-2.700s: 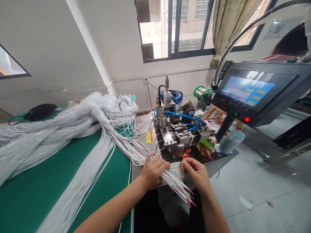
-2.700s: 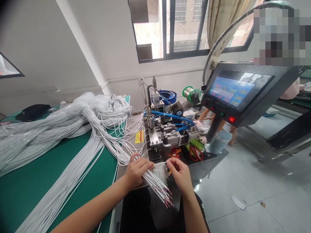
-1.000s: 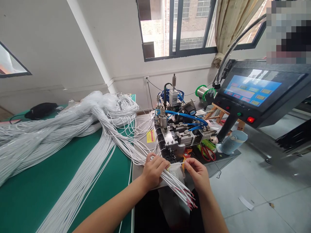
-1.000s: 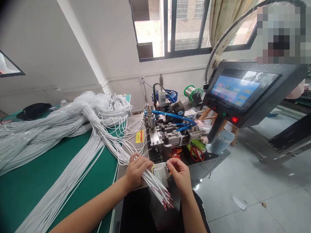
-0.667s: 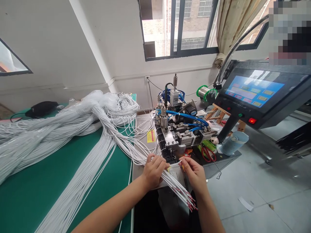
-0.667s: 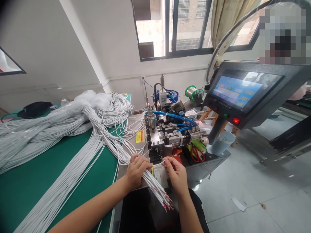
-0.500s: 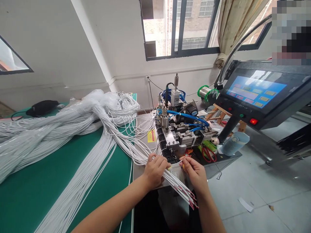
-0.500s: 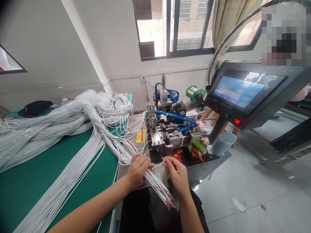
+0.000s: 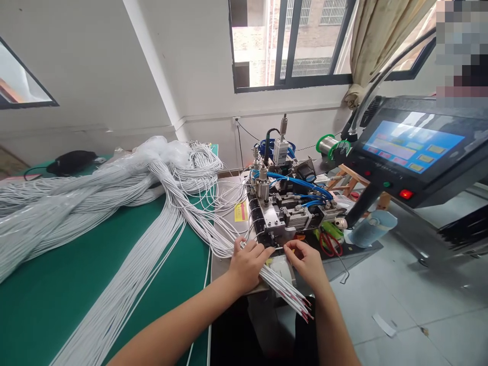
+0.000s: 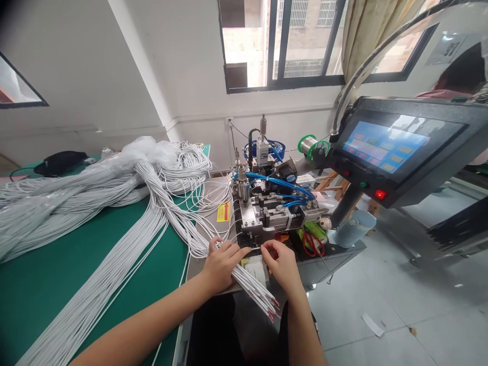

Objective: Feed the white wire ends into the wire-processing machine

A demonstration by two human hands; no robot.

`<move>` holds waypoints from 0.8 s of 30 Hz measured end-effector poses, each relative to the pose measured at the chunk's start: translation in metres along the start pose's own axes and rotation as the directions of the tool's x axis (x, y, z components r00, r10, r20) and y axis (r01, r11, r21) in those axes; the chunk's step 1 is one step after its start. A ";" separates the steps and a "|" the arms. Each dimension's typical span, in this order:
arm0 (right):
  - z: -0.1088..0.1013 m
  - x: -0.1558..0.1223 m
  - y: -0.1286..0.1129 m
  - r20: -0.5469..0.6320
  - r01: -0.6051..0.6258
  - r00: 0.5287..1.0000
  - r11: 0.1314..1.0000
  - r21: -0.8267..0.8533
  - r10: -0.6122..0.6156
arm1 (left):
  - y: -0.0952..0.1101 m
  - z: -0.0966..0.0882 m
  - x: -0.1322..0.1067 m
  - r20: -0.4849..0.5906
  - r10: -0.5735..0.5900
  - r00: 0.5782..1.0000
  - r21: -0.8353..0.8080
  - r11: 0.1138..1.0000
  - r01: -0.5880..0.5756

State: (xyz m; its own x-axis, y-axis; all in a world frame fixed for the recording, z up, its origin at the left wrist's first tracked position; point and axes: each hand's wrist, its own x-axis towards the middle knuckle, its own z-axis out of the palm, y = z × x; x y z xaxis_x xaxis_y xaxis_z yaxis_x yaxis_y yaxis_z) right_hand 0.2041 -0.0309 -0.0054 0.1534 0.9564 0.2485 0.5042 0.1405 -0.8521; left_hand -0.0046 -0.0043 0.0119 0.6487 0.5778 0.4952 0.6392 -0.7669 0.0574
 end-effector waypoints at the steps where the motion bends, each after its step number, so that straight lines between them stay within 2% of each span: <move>1: 0.000 0.002 0.002 0.016 0.021 1.000 1.000 -0.006 -0.021 | 0.000 0.000 0.000 0.002 -0.002 1.000 0.007 1.000 0.002; 4: 0.002 0.009 0.005 0.059 0.044 0.997 0.997 0.056 -0.048 | 0.002 -0.001 0.001 0.014 -0.028 1.000 0.022 0.999 0.027; 8: 0.012 0.018 0.009 0.069 0.013 0.997 0.976 0.216 -0.028 | 0.004 -0.002 0.004 0.058 -0.069 0.996 0.029 0.997 0.068; 14: 0.023 0.023 0.021 0.196 -0.205 0.973 0.859 0.470 0.125 | 0.004 -0.003 0.008 0.161 -0.061 0.985 0.053 0.997 0.053; 21: 0.030 0.024 0.025 0.229 -0.297 0.953 0.780 0.551 0.201 | 0.006 -0.007 0.016 0.249 -0.042 0.967 0.098 0.995 0.018; 24: 0.031 0.023 0.024 0.219 -0.305 0.951 0.767 0.565 0.217 | 0.005 -0.005 0.015 0.240 -0.039 0.970 0.100 0.995 0.015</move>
State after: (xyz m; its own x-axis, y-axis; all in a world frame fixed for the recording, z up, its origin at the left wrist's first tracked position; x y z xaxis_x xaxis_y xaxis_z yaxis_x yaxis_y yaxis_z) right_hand 0.1931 0.0021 -0.0347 0.0694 0.9964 -0.0493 -0.1406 -0.0392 -0.9893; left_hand 0.0057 -0.0009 0.0241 0.7033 0.6576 0.2703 0.6874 -0.7260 -0.0223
